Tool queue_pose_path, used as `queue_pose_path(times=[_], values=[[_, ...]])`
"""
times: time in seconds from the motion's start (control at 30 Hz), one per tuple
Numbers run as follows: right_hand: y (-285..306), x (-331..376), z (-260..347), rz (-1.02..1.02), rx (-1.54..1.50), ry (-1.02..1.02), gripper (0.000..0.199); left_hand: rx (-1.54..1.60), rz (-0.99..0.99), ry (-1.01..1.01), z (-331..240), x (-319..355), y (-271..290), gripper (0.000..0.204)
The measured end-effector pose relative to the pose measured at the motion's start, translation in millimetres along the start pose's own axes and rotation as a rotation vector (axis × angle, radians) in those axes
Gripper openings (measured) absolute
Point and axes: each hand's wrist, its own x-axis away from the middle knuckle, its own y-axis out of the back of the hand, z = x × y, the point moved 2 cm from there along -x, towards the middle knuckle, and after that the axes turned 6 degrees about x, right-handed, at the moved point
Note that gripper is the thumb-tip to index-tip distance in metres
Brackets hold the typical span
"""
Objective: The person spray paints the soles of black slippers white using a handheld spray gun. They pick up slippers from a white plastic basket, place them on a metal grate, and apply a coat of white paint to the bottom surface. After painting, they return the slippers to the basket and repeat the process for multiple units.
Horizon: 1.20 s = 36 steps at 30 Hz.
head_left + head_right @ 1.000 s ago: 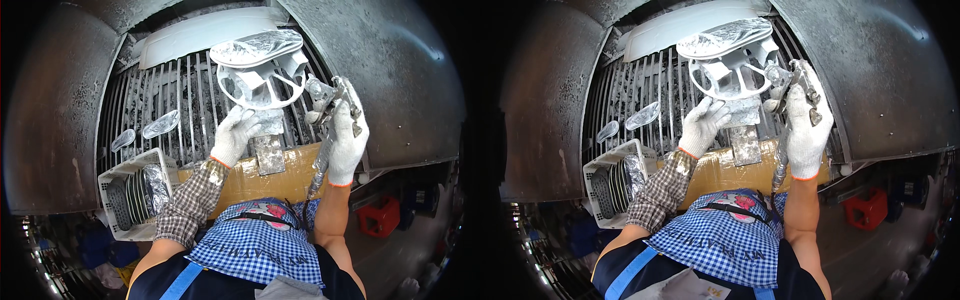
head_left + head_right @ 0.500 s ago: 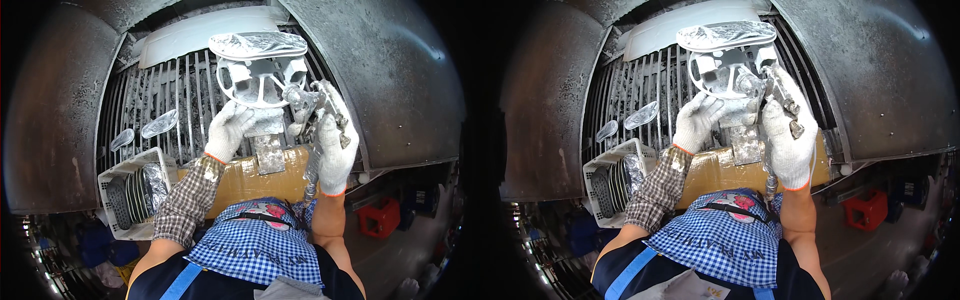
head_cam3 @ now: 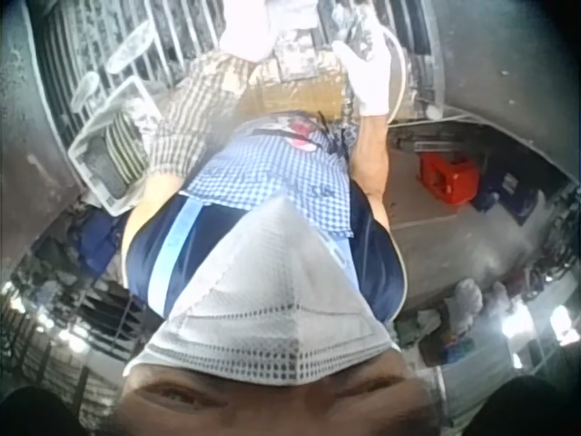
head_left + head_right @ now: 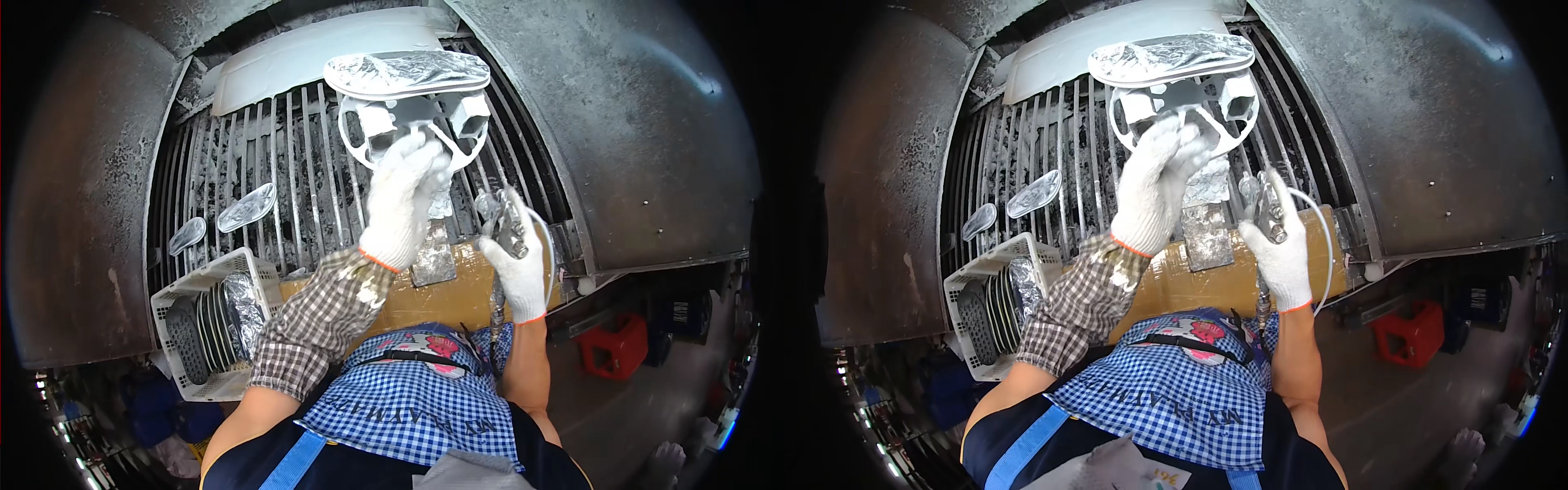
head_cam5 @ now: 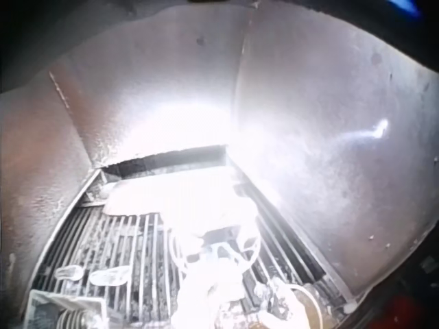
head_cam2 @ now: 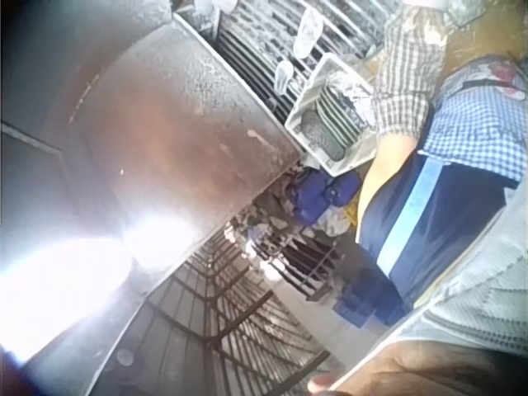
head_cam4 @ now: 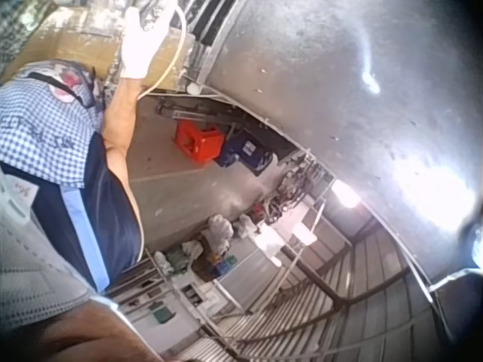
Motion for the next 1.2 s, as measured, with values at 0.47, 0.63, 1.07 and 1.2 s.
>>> queue_pose_path(times=[0.47, 0.63, 1.07, 1.2], values=[[11, 17, -42, -0.022, -0.032, -0.041, 0.080, 0.040, -0.260, -0.146, 37, -120, -20, 0.030], [4, 22, -41, 0.029, 0.001, -0.068, 0.078, -0.555, -0.091, -0.376, 20, -115, -18, 0.050], [-9, 26, -56, 0.063, 0.285, -0.082, 0.070, -0.823, -0.219, -0.642, -123, -22, 8, 0.028], [-13, 25, -58, 0.124, 0.294, -0.089, 0.070, 0.233, -0.271, -0.438, -139, -35, 126, 0.039]])
